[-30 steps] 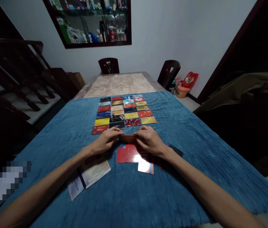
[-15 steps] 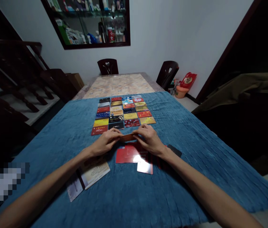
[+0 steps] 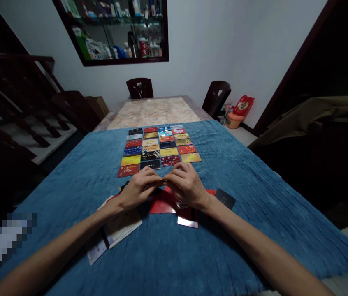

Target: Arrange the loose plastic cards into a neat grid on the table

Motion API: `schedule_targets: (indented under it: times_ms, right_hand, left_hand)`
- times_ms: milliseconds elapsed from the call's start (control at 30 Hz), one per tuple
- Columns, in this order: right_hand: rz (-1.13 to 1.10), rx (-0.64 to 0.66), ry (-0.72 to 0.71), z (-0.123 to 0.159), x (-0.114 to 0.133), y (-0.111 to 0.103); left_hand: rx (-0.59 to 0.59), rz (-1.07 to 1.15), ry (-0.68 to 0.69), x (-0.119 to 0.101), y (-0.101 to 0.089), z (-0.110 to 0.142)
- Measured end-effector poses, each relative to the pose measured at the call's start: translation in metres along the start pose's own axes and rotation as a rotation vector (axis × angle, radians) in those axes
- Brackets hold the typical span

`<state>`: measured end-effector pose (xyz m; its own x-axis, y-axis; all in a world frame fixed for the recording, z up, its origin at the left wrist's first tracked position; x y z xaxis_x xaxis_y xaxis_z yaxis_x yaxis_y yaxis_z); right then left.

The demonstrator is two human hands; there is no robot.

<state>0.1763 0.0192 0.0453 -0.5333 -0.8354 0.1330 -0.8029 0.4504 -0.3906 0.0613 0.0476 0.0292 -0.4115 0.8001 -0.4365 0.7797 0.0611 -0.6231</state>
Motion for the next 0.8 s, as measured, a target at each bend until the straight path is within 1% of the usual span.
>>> schedule_targets:
  times_ms: [67, 133, 233, 300, 400, 500, 667, 733, 800]
  right_hand:
    - [-0.002, 0.008, 0.037, 0.002, -0.006, 0.000]
    - [-0.001, 0.032, 0.078, 0.006, -0.015, 0.001]
    - [0.007, 0.114, 0.131, 0.016, -0.030, 0.010]
    - [0.004, 0.173, 0.164, 0.022, -0.036, 0.018]
    - [-0.033, 0.221, 0.214, 0.027, -0.040, 0.026]
    - [-0.094, 0.229, 0.259, 0.027, -0.039, 0.028]
    - [-0.116, 0.163, 0.327, 0.026, -0.044, 0.021]
    - [-0.081, 0.141, 0.324, 0.026, -0.046, 0.019]
    - [-0.038, 0.138, 0.291, 0.026, -0.047, 0.019]
  left_hand:
    - [-0.056, 0.018, -0.019, 0.001, -0.005, -0.001]
    - [-0.121, 0.049, -0.069, 0.005, -0.010, -0.002]
    - [-0.239, 0.097, -0.155, 0.014, -0.018, -0.001]
    - [-0.291, 0.104, -0.189, 0.018, -0.020, 0.000]
    - [-0.300, 0.097, -0.224, 0.022, -0.018, 0.002]
    - [-0.287, 0.082, -0.255, 0.026, -0.016, 0.004]
    - [-0.260, 0.066, -0.300, 0.035, -0.013, 0.007]
    - [-0.264, 0.056, -0.298, 0.036, -0.013, 0.007]
    - [-0.274, 0.047, -0.287, 0.037, -0.014, 0.007]
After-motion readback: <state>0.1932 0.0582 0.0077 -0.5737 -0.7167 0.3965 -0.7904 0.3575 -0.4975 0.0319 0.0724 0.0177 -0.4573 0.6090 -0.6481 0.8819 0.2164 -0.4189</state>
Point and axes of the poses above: each hand's wrist, its own z-axis away from the middle knuckle, its own y-axis out of the palm, x = y × z, the point moved 9 cm from there along -z, towards the middle knuckle, and after that the axes turned 14 degrees about -x, right-handed, at the moved point
